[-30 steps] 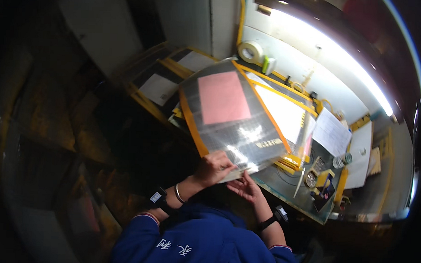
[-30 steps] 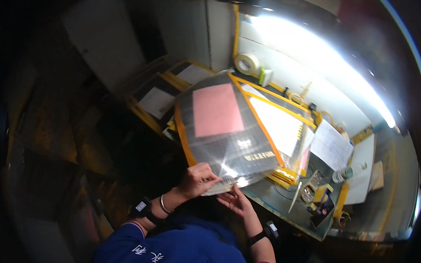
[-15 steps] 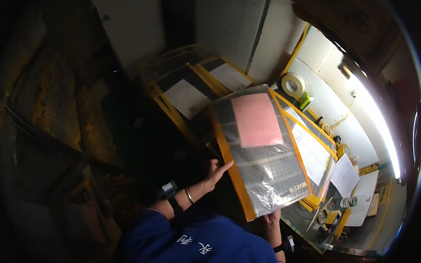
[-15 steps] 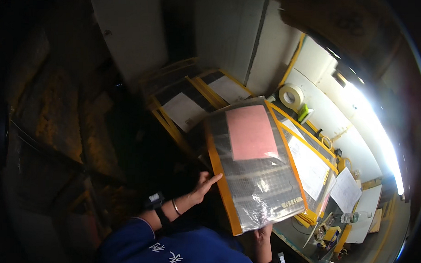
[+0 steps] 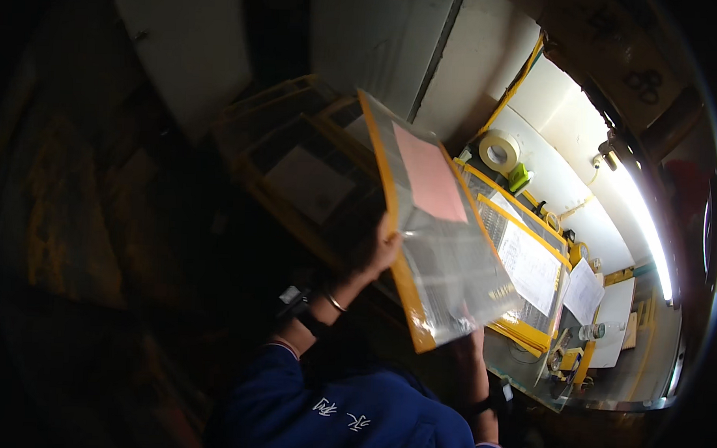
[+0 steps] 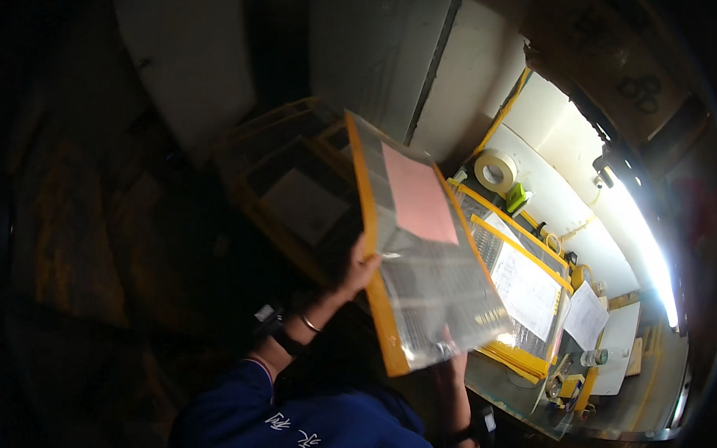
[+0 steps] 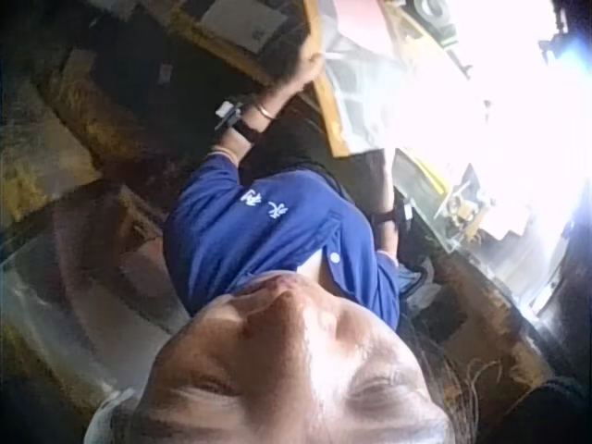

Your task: Inspecting and marking circular patterns on large etched sheets at a workbench.

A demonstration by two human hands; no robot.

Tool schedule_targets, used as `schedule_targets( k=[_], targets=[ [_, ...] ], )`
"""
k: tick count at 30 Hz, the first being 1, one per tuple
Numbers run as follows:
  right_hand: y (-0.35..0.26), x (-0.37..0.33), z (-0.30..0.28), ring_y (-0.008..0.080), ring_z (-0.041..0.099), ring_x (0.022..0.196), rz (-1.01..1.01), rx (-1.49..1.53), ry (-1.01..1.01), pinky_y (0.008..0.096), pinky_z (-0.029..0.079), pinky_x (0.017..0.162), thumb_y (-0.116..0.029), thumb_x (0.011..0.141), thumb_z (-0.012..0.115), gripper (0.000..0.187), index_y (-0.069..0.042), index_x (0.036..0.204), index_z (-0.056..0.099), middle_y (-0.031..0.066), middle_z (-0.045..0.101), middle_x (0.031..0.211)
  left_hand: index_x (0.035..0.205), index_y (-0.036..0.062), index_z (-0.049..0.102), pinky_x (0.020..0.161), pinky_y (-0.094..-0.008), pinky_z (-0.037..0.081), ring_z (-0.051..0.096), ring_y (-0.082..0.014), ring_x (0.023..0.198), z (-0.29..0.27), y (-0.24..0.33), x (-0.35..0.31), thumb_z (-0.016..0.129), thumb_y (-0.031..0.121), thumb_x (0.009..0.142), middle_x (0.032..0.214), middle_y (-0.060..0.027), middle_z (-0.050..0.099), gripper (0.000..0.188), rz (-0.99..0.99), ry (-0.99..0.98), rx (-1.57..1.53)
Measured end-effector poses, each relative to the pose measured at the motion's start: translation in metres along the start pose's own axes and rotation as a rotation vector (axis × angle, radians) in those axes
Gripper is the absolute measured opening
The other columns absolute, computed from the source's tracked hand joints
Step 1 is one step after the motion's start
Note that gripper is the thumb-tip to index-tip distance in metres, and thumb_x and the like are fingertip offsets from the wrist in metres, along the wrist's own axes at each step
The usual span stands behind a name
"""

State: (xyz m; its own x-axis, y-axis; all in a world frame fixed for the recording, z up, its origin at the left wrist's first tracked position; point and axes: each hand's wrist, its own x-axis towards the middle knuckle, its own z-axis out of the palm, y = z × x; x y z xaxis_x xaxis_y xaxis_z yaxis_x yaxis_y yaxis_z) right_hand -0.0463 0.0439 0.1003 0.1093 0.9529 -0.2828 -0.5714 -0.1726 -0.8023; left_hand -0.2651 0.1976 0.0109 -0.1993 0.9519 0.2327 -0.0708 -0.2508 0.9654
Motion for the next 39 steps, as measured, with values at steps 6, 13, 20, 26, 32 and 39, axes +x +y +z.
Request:
schedule_targets(
  k=[6, 13, 20, 26, 32, 39],
  targets=[
    [-0.029, 0.018, 0.075, 0.0233, 0.061, 0.096, 0.335, -0.084, -0.051, 0.0367, 0.053, 0.08, -0.02, 0.091, 0.061, 0.05, -0.002, 0.132, 0.039, 0.016, 0.058, 0.113, 0.137, 0.0056, 0.037, 0.087, -0.0293, 0.042, 0.051, -0.0175, 0.102, -0.142, 0.036, 0.051, 0.061, 0.014, 0.087, 0.118, -0.0079, 0.05, 0.056, -0.374, 0.198, -0.184],
    [-0.039, -0.046, -0.024, 0.0236, 0.062, 0.098, 0.306, -0.204, 0.278, 0.0406, 0.055, 0.084, -0.009, 0.091, 0.058, 0.04, 0.0, 0.128, 0.046, 0.0171, 0.059, 0.114, 0.144, 0.006, 0.024, 0.102, -0.0346, 0.034, 0.043, -0.0215, 0.122, -0.188, -0.083, 0.064, 0.058, 0.01, 0.091, 0.136, -0.0114, 0.042, 0.063, -0.399, 0.518, -0.178],
    [-0.058, -0.156, -0.102, 0.0226, 0.064, 0.093, 0.084, -0.174, 0.806, 0.0434, 0.056, 0.082, -0.009, 0.091, 0.058, 0.035, -0.002, 0.124, 0.048, 0.0137, 0.063, 0.105, 0.141, -0.0003, 0.029, 0.097, -0.036, 0.041, 0.052, -0.0242, 0.111, -0.134, -0.204, 0.043, 0.062, 0.008, 0.087, 0.128, -0.0174, 0.049, 0.064, -0.574, 0.551, 0.4],
    [-0.052, -0.164, -0.128, 0.0239, 0.063, 0.1, 0.149, -0.209, 0.757, 0.0377, 0.055, 0.085, -0.014, 0.092, 0.058, 0.034, -0.002, 0.124, 0.051, 0.0143, 0.063, 0.109, 0.143, 0.0068, 0.032, 0.11, -0.0366, 0.023, 0.034, -0.0231, 0.131, -0.248, -0.286, 0.049, 0.049, 0.042, 0.092, 0.14, -0.0099, 0.04, 0.064, -0.608, 0.489, 0.03],
    [-0.031, -0.206, -0.164, 0.0165, 0.064, 0.094, 0.154, -0.11, 0.873, 0.0335, 0.055, 0.083, -0.018, 0.089, 0.064, 0.037, -0.003, 0.121, 0.052, 0.0096, 0.063, 0.107, 0.131, -0.0059, 0.045, 0.103, -0.0358, 0.034, 0.046, -0.0248, 0.118, -0.233, -0.249, 0.078, 0.063, 0.044, 0.082, 0.134, -0.0149, 0.047, 0.073, -0.676, -0.052, -0.038],
    [-0.035, -0.246, -0.185, 0.0178, 0.065, 0.09, 0.085, -0.033, 0.972, 0.0319, 0.056, 0.079, -0.014, 0.09, 0.061, 0.032, -0.002, 0.118, 0.054, 0.0112, 0.064, 0.104, 0.12, -0.0052, 0.051, 0.092, -0.0382, 0.044, 0.055, -0.0275, 0.104, -0.167, -0.2, 0.093, 0.067, 0.008, 0.08, 0.119, -0.0196, 0.056, 0.045, 0.08, 0.411, 0.603]
  ],
)
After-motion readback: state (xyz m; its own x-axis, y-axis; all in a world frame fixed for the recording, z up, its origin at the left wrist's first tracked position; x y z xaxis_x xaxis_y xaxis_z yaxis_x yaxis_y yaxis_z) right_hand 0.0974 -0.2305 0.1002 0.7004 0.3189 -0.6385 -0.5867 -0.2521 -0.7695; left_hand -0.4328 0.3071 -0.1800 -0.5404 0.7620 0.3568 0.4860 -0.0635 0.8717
